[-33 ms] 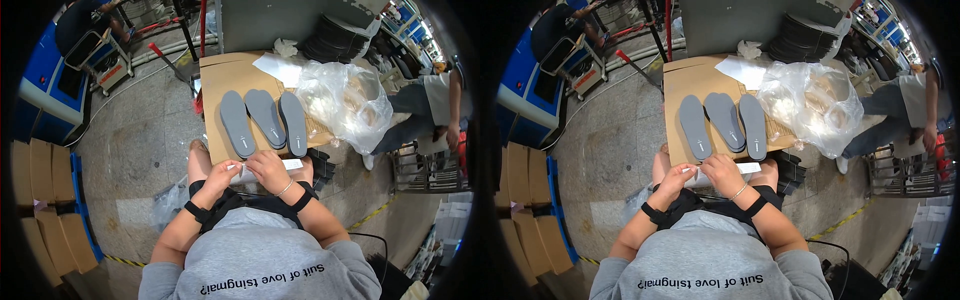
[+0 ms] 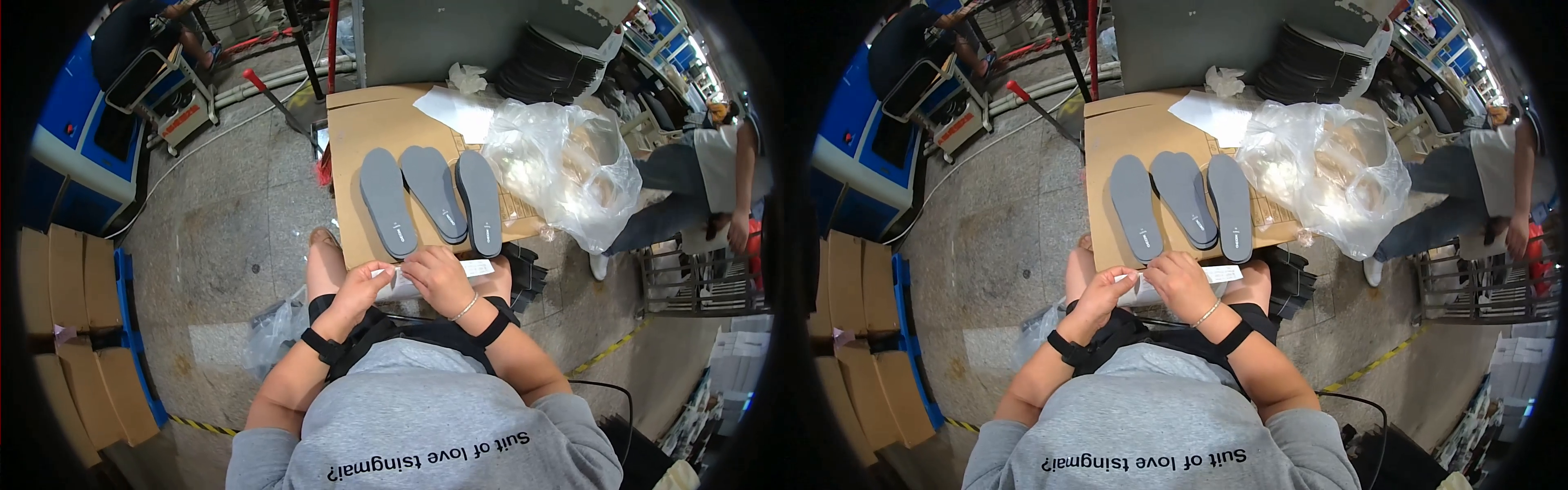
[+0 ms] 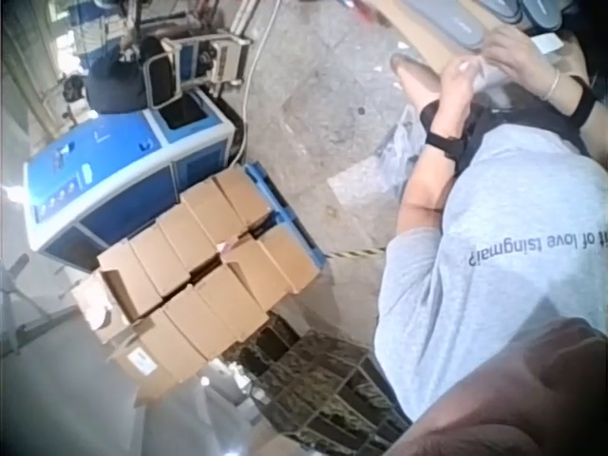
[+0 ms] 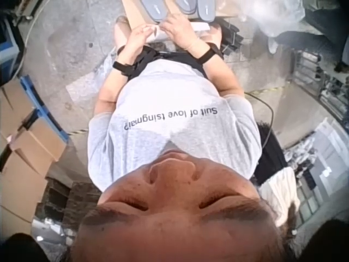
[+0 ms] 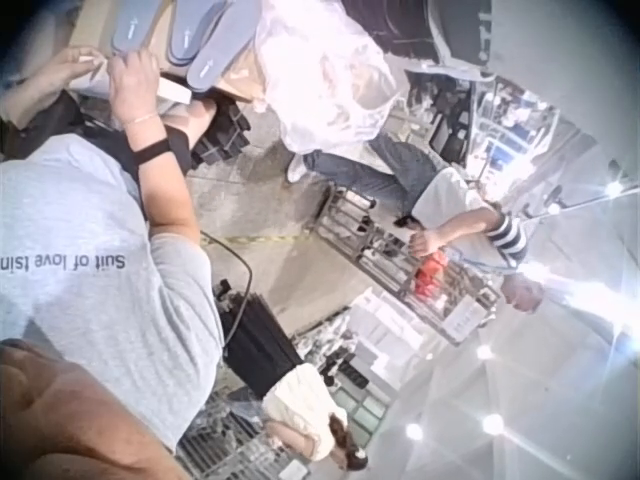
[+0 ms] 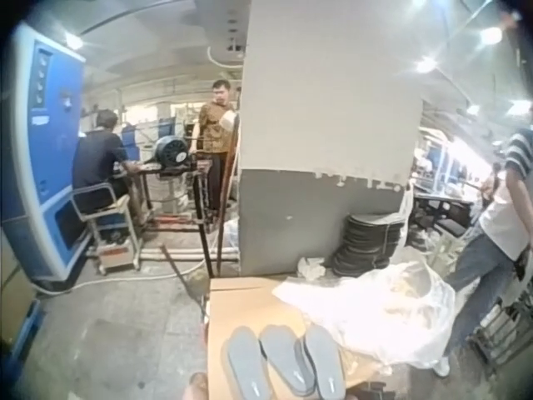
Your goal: Sorting and grouping shoe insoles by size and type into plastic bags.
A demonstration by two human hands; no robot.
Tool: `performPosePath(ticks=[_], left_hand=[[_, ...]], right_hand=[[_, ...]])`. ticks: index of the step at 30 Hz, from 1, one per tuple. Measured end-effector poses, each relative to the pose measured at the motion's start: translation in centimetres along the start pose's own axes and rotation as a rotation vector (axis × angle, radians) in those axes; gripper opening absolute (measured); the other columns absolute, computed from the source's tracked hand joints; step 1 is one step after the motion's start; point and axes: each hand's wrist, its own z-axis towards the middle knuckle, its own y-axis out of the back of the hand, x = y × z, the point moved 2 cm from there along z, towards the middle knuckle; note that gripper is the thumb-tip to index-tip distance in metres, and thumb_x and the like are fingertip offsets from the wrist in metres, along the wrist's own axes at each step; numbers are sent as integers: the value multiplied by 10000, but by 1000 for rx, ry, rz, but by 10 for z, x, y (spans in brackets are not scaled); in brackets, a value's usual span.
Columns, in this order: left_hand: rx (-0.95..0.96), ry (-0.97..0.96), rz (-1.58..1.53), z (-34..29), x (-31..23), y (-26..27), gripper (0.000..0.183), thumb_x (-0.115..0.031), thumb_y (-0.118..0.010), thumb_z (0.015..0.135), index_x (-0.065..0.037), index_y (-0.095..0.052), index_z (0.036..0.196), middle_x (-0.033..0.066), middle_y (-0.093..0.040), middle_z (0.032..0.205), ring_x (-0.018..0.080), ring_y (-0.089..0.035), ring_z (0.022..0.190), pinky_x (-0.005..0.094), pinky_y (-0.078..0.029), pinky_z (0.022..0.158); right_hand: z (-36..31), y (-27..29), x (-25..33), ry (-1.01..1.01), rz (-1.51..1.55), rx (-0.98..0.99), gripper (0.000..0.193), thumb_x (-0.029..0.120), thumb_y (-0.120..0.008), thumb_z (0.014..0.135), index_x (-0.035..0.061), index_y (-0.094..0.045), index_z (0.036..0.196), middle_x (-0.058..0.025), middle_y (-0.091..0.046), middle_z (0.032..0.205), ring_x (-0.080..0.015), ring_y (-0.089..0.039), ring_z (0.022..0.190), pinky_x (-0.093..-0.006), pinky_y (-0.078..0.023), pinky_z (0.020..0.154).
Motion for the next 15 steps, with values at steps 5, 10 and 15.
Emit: performPosePath(ticks=[5,10,15], left_hand=[[-15,13,-12,-1,-2,0,142,-179,-560,892,-43,-594,912,-30,-600,833,48,-510,773,205,-398,723],[-97,-52,160,2,6,8,159,-187,-545,904,-35,-593,899,-29,-588,836,52,-503,798,219,-409,723],[-35,-262,626,-11,-14,-11,149,-140,-533,891,2,-575,904,59,-609,913,145,-554,853,273,-441,732]], right_hand=[[3,-1,1,-35,62,-3,125,82,-610,727,45,-571,840,-79,-572,869,-254,-539,864,-363,-421,764],[11,1,-8,-229,308,-19,104,69,-588,766,26,-551,854,-109,-575,904,-271,-541,864,-345,-420,770],[11,-21,-55,-842,907,-1,116,127,-560,866,12,-555,881,-25,-570,821,-89,-500,744,-228,-420,673]])
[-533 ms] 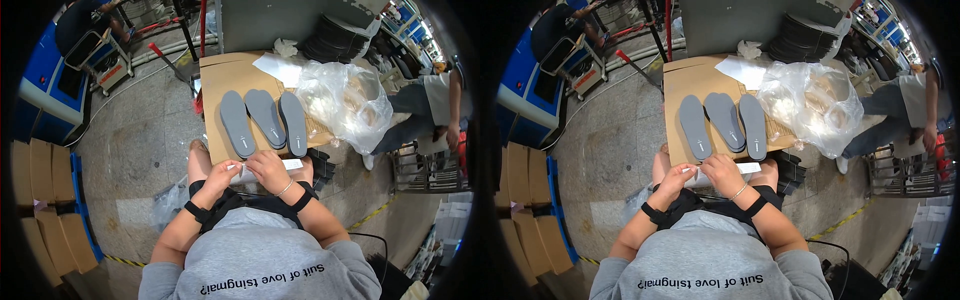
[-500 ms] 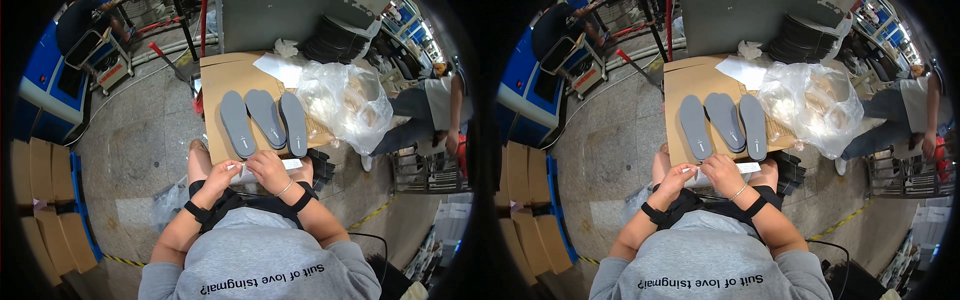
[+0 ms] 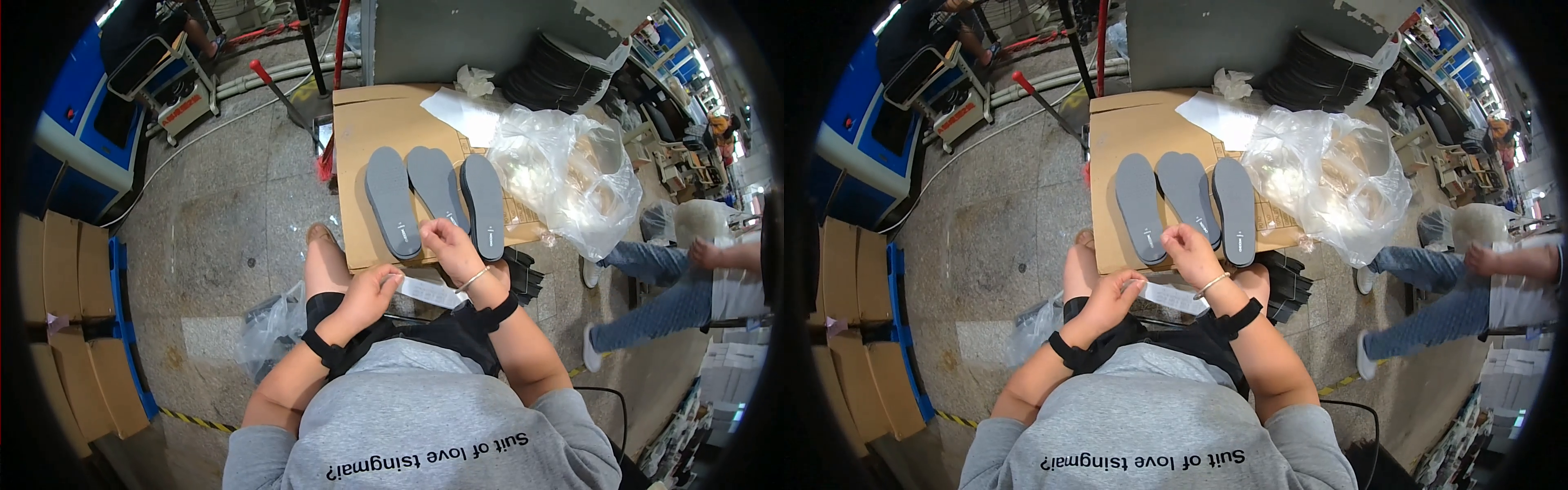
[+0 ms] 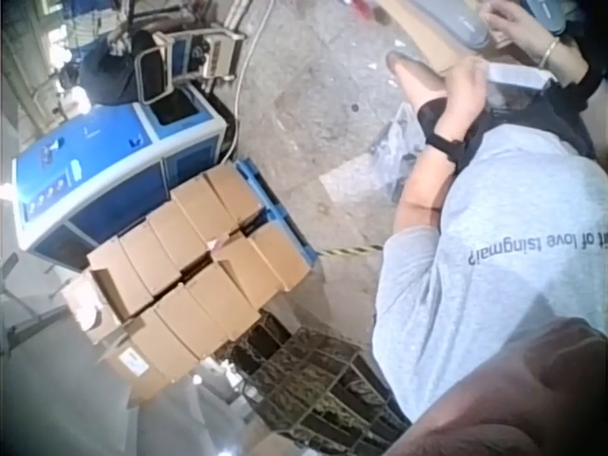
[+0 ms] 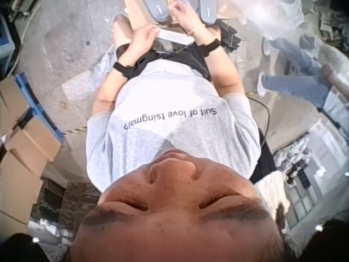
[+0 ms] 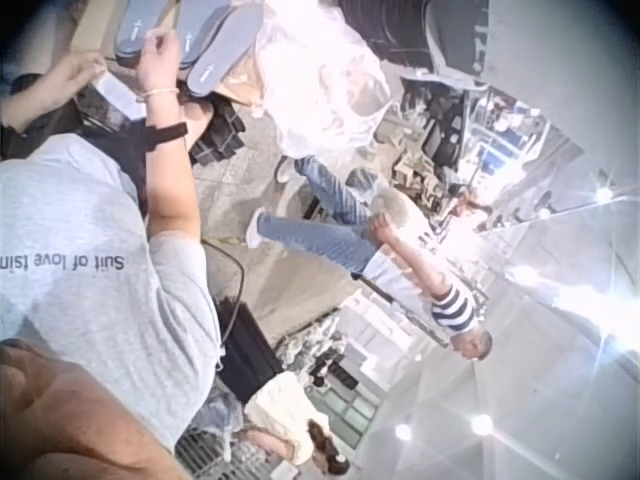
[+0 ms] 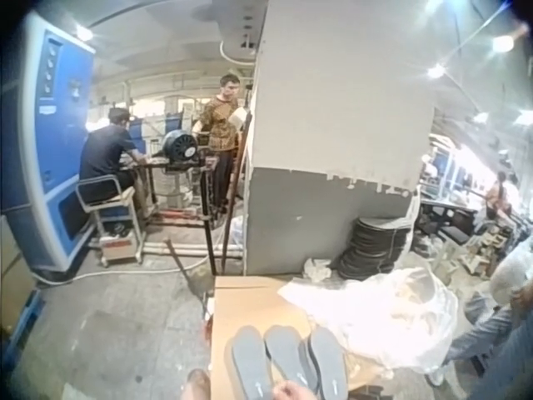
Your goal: Sorting and grouping shoe insoles by size and type into plastic bags.
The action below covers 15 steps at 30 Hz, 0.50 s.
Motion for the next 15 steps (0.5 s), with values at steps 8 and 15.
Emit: performPosePath(ticks=[8,15], left_hand=[[-81,-183,251,-10,-19,3,102,-69,-547,843,19,-575,886,184,-515,1200,336,-561,988,345,-456,810],[-40,-163,303,-7,-15,-1,107,-64,-543,834,35,-568,865,201,-484,1243,374,-535,1024,383,-451,833]], right_hand=[[4,-12,24,58,-107,38,126,127,-562,860,2,-558,874,-57,-573,782,-125,-536,750,-236,-441,682],[39,-23,45,321,-748,241,156,183,-604,778,29,-618,797,-151,-588,825,-305,-554,808,-364,-438,753]])
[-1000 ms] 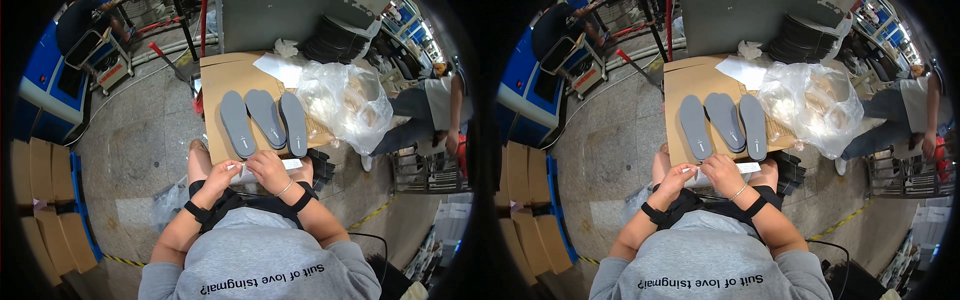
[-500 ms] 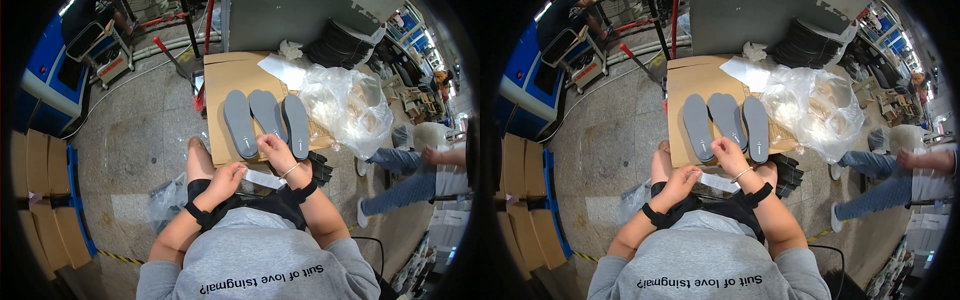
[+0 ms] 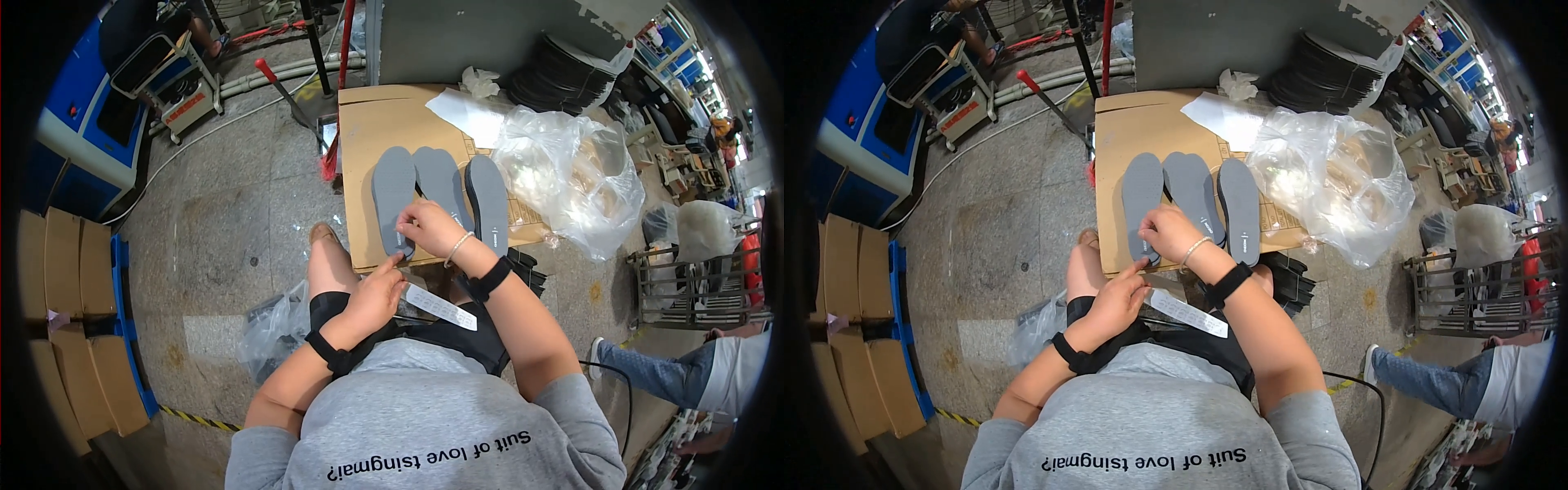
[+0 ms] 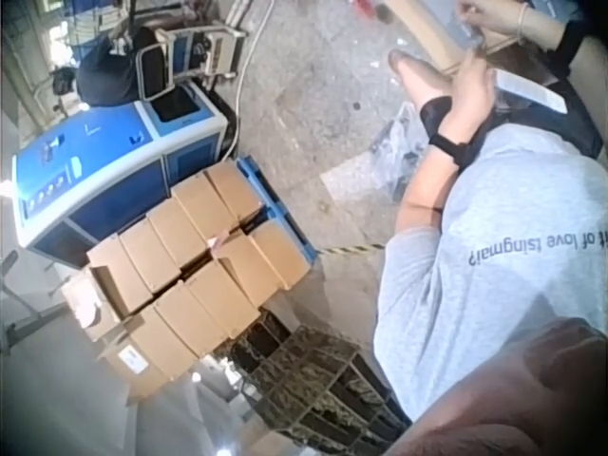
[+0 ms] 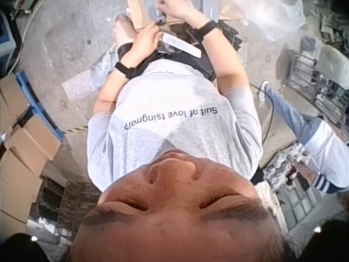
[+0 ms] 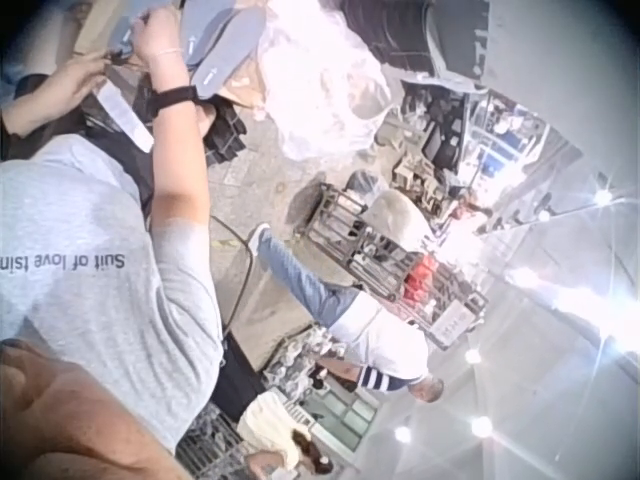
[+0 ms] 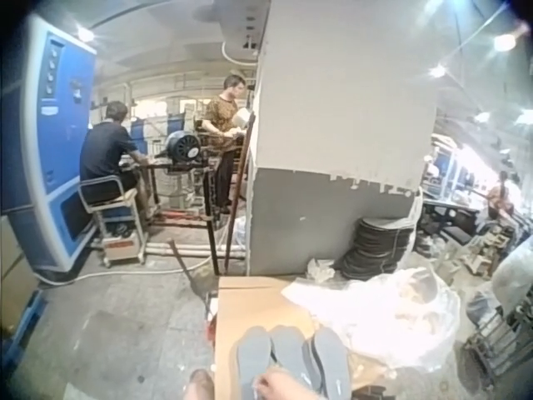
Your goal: Sorting and grouping shoe insoles by size and type into plastic bags.
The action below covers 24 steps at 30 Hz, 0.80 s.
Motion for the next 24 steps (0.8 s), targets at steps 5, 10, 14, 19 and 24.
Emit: performPosePath(ticks=[5,10,14,19,24], left_hand=[[0,13,34,-1,1,1,105,-70,-546,829,34,-553,823,182,-500,1229,373,-549,980,388,-456,813],[-6,3,59,-2,3,1,107,-73,-545,830,33,-542,811,175,-499,1230,371,-548,976,393,-458,806],[11,1,63,-1,1,2,105,-71,-541,832,32,-537,810,176,-496,1231,371,-545,981,397,-458,806],[24,9,57,-1,2,2,98,-69,-539,832,29,-544,819,183,-494,1232,374,-546,983,400,-457,809],[21,12,69,-1,2,2,93,-67,-539,831,23,-559,844,189,-494,1232,379,-545,991,402,-457,819]], right_hand=[[17,-8,2,123,-145,116,148,184,-595,738,42,-638,734,-172,-611,802,-347,-557,837,-404,-430,782],[21,-12,7,84,-233,191,142,171,-564,733,55,-646,730,-168,-615,790,-345,-547,859,-408,-419,798],[21,-15,5,71,-246,181,133,168,-572,730,59,-648,736,-164,-614,814,-337,-531,873,-406,-414,807],[19,-21,2,65,-263,114,114,151,-635,700,43,-635,737,-166,-589,872,-343,-512,887,-390,-415,822],[14,-23,3,63,-219,85,217,169,-709,663,39,-613,808,-147,-563,907,-336,-498,913,-380,-421,820]])
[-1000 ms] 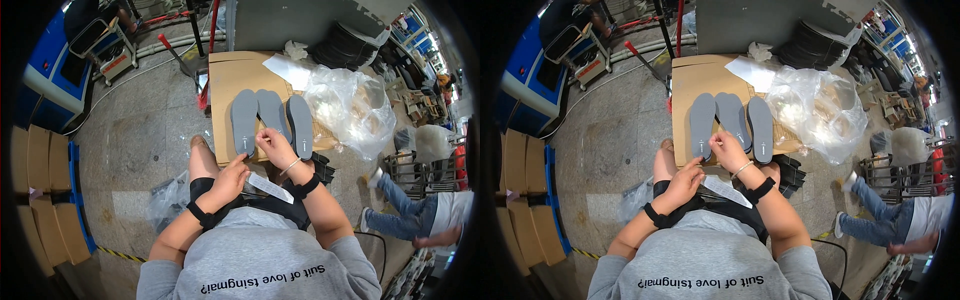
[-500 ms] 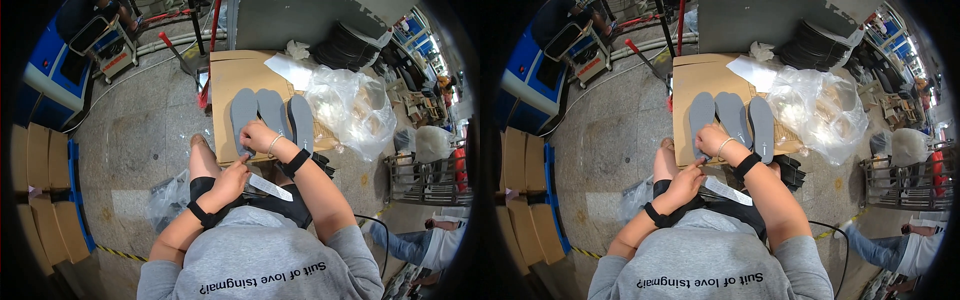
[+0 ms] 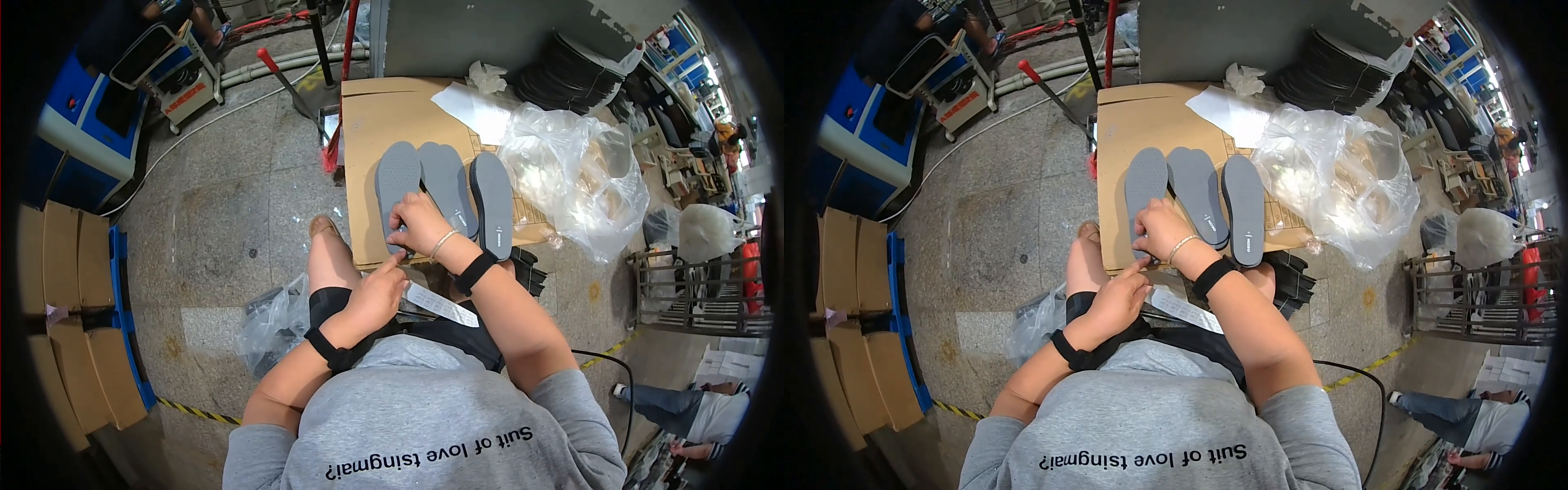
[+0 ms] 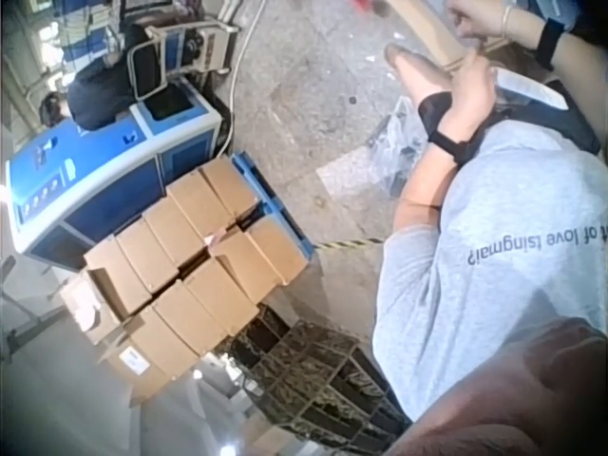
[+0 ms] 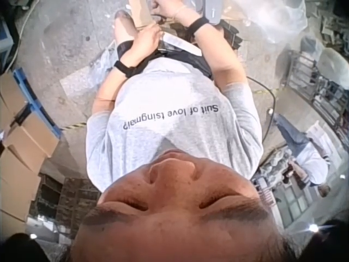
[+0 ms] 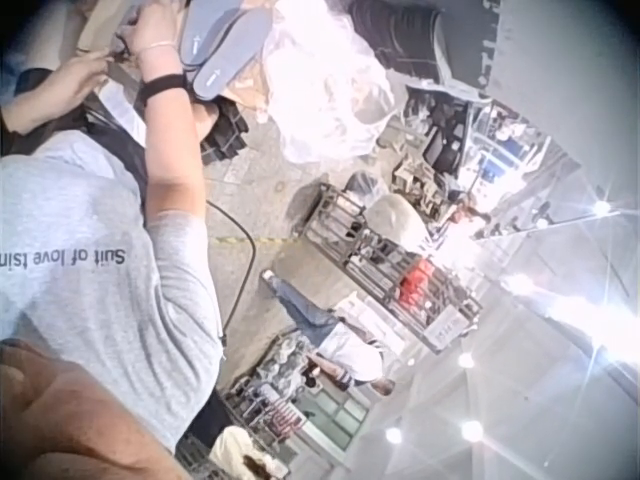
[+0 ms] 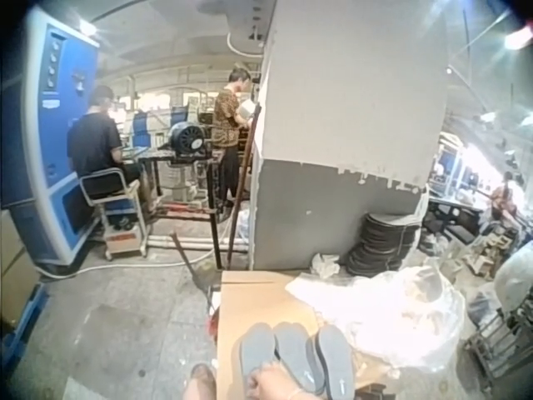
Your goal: Sorting and grouping shoe insoles by size and type into plastic bags.
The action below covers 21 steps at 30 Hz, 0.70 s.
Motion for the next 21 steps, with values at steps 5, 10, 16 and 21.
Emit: performPosePath(ticks=[5,10,16,21], left_hand=[[-23,-21,-41,1,-2,0,99,-68,-545,826,25,-568,853,195,-499,1223,386,-553,968,405,-460,808],[1,-68,-29,-4,-5,-1,101,-62,-546,823,33,-565,852,200,-555,1090,382,-564,894,406,-460,752],[11,-49,-47,-8,-4,2,128,-82,-546,836,31,-574,889,188,-606,858,338,-595,762,368,-468,667],[1,67,-182,-3,1,7,170,-143,-532,862,14,-581,902,195,-599,709,335,-605,684,357,-462,625]], right_hand=[[2,-5,-5,-68,43,-221,375,197,-744,642,36,-565,929,-151,-528,948,-327,-475,944,-377,-422,830],[-3,-7,18,-225,-138,-281,455,224,-723,632,1,-510,966,-187,-459,1003,-361,-434,971,-394,-419,834],[-19,16,12,-170,-27,-440,402,198,-674,648,5,-502,955,-191,-450,997,-353,-425,954,-400,-393,852],[-49,35,-20,-131,-153,-472,258,201,-679,680,48,-591,869,-122,-513,976,-335,-437,995,-375,-387,845]])
